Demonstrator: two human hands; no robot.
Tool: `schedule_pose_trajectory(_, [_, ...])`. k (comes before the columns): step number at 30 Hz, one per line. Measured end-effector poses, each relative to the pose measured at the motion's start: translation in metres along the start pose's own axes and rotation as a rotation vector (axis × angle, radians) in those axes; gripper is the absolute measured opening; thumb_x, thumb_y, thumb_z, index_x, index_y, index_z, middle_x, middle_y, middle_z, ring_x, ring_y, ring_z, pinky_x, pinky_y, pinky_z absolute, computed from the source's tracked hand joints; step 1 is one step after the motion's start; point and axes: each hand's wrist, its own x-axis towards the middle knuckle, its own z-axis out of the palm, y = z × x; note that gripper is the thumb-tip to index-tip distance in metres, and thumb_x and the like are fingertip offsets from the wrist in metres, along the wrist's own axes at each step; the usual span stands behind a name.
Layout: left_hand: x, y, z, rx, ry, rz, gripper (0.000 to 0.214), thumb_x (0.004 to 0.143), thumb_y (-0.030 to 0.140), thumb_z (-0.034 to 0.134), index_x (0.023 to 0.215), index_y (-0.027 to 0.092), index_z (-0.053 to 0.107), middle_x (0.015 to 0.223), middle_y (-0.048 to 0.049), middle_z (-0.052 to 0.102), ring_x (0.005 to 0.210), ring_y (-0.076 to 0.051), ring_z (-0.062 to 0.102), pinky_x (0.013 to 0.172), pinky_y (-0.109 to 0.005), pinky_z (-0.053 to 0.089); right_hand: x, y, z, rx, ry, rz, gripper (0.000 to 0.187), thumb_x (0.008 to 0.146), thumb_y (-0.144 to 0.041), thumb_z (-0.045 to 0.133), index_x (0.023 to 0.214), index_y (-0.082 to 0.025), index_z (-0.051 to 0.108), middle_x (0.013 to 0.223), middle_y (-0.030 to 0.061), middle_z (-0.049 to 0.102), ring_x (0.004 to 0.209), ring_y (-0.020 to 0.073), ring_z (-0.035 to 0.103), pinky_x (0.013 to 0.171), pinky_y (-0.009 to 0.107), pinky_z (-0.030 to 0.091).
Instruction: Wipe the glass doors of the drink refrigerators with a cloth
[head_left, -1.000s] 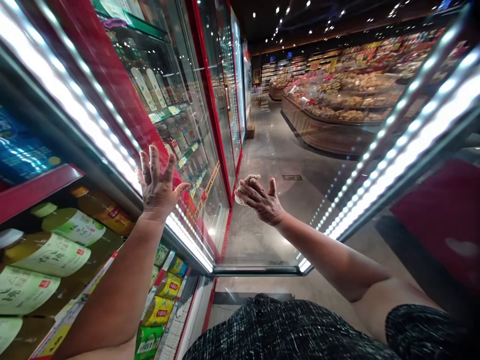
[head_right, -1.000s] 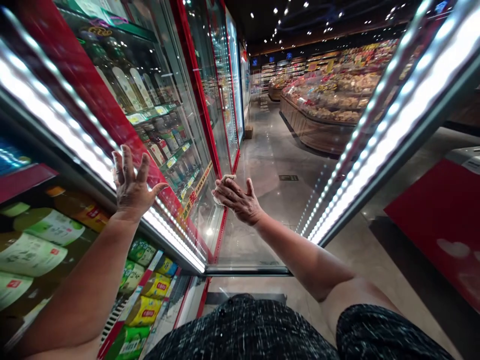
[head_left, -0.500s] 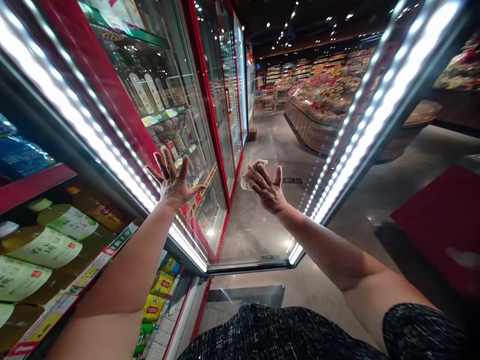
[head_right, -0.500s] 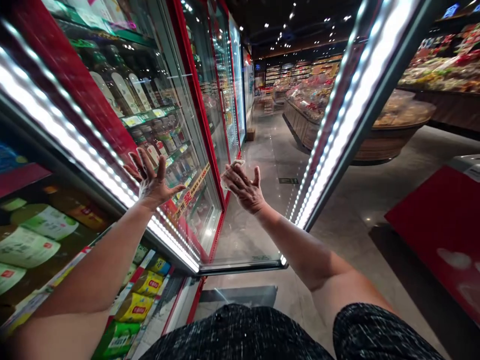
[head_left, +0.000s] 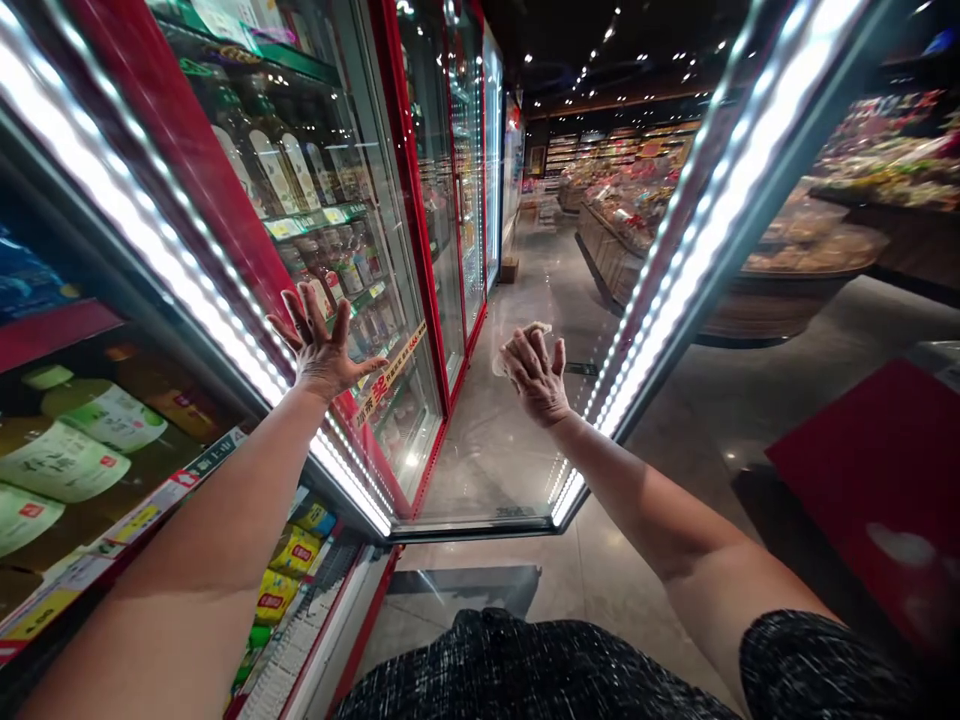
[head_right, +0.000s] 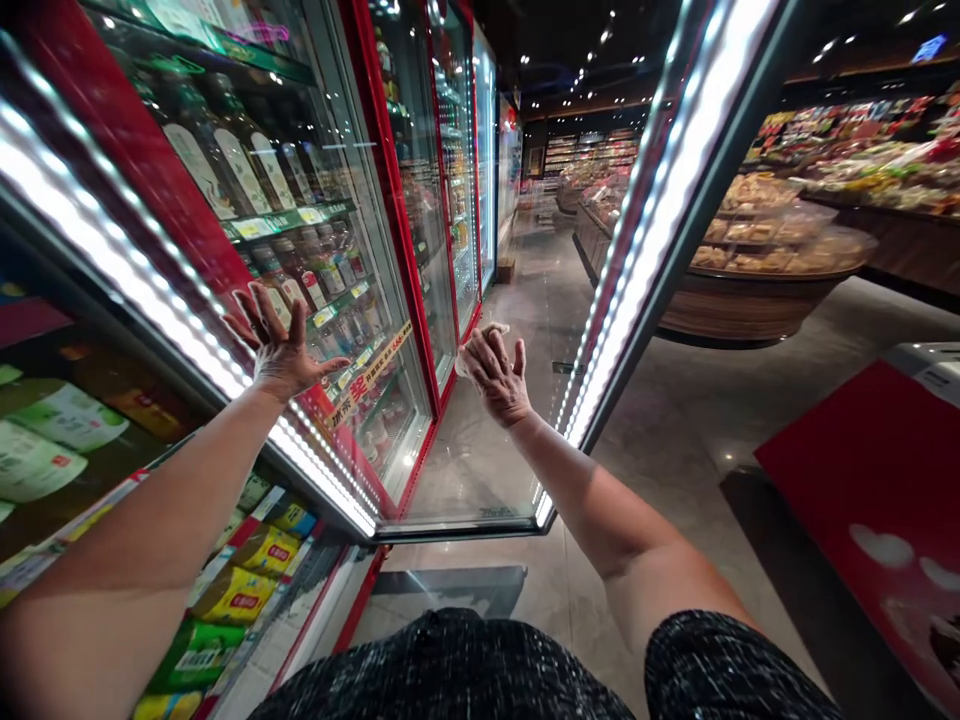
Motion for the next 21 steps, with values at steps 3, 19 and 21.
schedule_pose_trajectory(3, [-0.001, -0.001, 0.001, -0.001, -0.015, -0.011, 0.134, 0.063, 0.066, 0.083, 0.166, 0.030, 0.004, 0.171, -0.0202, 0.008, 0.158, -0.041, 0.000, 0.121, -0.071, -0.001, -0.016, 0.009, 0.002, 0.017, -0.046, -0.069, 0.048, 0.100, -0.017, 0.050, 0.146, -0.029, 0.054, 0.159, 0.0092, 0.046, 0.156, 0.0238, 0.026, 0.127, 0.064, 0.004])
schedule_pose_trajectory(19, [-0.004, -0.005, 0.006, 0.010, -0.013, 0.009, 0.119, 0.069, 0.079, 0.072, 0.158, 0.012, 0.031, 0.172, -0.0164, 0.013, 0.154, -0.041, -0.025, 0.118, -0.071, -0.016, -0.032, 0.057, -0.010, -0.015, 0.080, 0.079, 0.049, 0.096, -0.019, 0.050, 0.144, -0.024, 0.056, 0.161, 0.0148, 0.044, 0.157, 0.0297, 0.022, 0.125, 0.067, 0.015])
schedule_pose_trajectory(21, [-0.003, -0.005, 0.006, -0.037, 0.008, -0.003, 0.127, 0.064, 0.083, 0.073, 0.159, 0.012, 0.027, 0.172, -0.0168, 0.012, 0.154, -0.041, -0.024, 0.119, -0.069, -0.016, -0.021, 0.066, -0.017, -0.017, 0.116, 0.121, 0.052, 0.096, -0.019, 0.050, 0.147, -0.023, 0.053, 0.162, 0.0155, 0.041, 0.158, 0.0307, 0.020, 0.125, 0.066, 0.016])
